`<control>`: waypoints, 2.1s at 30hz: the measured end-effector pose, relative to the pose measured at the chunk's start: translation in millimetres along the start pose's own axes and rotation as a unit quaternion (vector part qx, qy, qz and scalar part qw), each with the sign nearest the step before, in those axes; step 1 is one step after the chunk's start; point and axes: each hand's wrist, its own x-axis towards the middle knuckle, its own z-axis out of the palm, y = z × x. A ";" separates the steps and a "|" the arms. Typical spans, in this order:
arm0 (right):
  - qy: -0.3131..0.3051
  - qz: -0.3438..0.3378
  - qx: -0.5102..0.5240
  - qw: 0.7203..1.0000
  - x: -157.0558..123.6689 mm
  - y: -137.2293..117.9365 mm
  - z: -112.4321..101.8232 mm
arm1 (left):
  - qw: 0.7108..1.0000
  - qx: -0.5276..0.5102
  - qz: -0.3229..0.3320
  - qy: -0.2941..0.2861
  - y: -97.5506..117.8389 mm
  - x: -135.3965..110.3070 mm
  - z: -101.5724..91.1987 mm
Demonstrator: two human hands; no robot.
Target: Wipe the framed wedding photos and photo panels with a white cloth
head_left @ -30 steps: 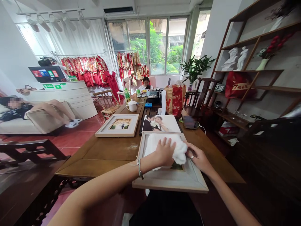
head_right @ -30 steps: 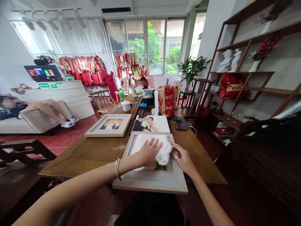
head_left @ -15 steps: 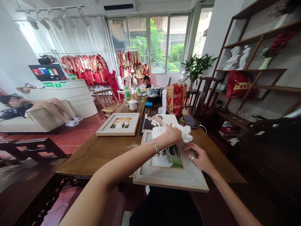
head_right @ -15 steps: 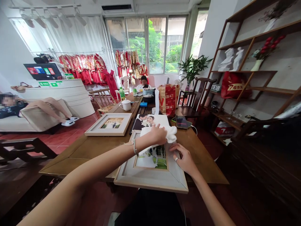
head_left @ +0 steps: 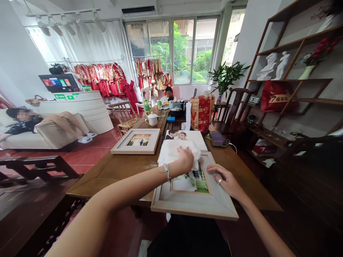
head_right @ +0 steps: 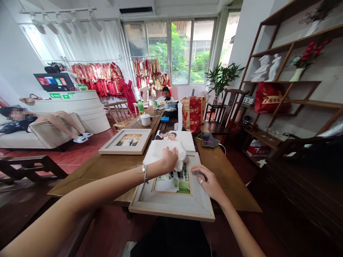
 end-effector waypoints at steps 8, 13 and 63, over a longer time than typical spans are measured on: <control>-0.013 0.012 -0.001 1.000 -2.0 -4.2 1.4 | 0.996 -0.022 0.088 -0.023 -40.5 -78.1 20.7; -0.028 0.005 -0.011 1.000 -2.4 -1.1 0.6 | 0.957 -0.166 0.230 -0.061 0.8 -137.2 14.0; -0.034 0.016 0.061 0.997 3.2 0.0 -1.0 | 0.976 -0.147 0.158 -0.008 -21.5 -121.2 30.4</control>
